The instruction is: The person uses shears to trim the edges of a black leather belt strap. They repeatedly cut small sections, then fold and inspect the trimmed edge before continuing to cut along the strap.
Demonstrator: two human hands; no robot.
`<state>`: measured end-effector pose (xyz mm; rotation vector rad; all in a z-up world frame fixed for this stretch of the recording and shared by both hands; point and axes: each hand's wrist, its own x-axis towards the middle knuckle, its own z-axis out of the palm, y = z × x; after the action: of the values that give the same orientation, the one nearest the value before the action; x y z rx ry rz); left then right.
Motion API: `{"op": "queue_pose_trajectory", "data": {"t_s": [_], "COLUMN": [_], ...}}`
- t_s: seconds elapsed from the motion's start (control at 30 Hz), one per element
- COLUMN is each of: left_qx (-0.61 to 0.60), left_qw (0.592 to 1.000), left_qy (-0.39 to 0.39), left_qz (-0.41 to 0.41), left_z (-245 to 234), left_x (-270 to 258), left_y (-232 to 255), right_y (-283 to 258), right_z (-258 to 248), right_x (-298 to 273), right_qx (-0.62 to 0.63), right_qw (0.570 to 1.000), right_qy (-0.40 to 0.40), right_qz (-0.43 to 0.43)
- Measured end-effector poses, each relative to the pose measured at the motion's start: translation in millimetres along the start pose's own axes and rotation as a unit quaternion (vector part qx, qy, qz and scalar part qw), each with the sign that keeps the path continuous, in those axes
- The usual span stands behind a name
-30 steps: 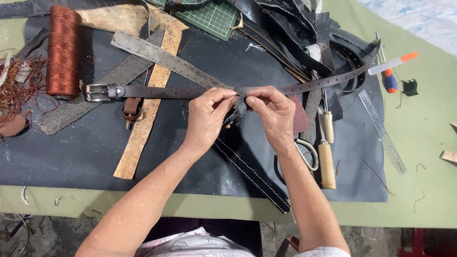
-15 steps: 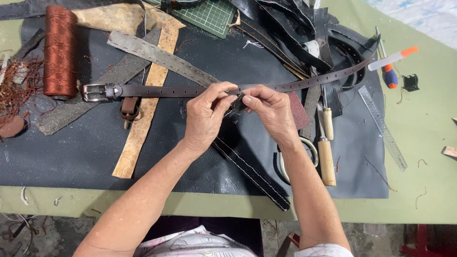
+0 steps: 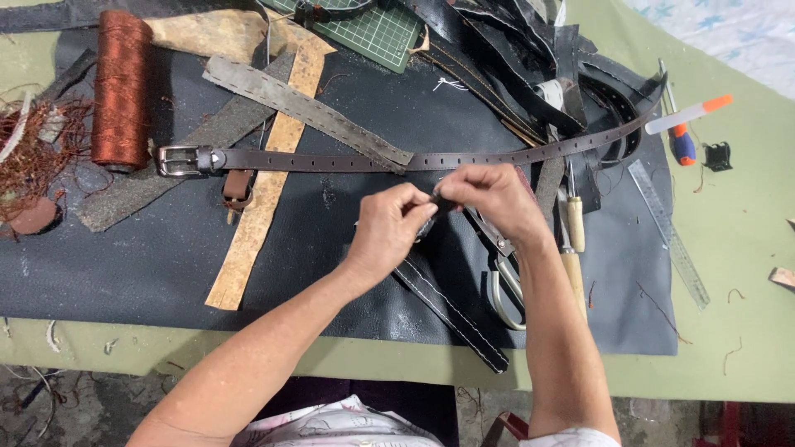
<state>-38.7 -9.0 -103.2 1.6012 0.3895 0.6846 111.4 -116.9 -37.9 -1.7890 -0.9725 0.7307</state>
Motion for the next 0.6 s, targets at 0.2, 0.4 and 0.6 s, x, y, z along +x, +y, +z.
{"op": "queue_pose_trajectory", "data": {"t_s": [0.2, 0.4, 0.6], "left_qx": [0.087, 0.056, -0.049], "left_qw": [0.986, 0.994, 0.995], "left_qy": [-0.061, -0.053, 0.088], "left_qz": [0.129, 0.073, -0.023], "left_z": [21.7, 16.9, -6.4], "left_x": [-16.3, -8.2, 8.8], "left_y": [-24.6, -28.0, -10.5], "right_y": [16.1, 42.8, 10.7], "right_z": [4.9, 23.0, 1.5], "right_x": [57.2, 92.5, 51.2], "right_qx": [-0.139, -0.200, 0.005], "right_qw": [0.984, 0.973, 0.996], "right_qy": [0.040, 0.013, 0.079], "right_qz": [-0.104, -0.112, -0.042]}}
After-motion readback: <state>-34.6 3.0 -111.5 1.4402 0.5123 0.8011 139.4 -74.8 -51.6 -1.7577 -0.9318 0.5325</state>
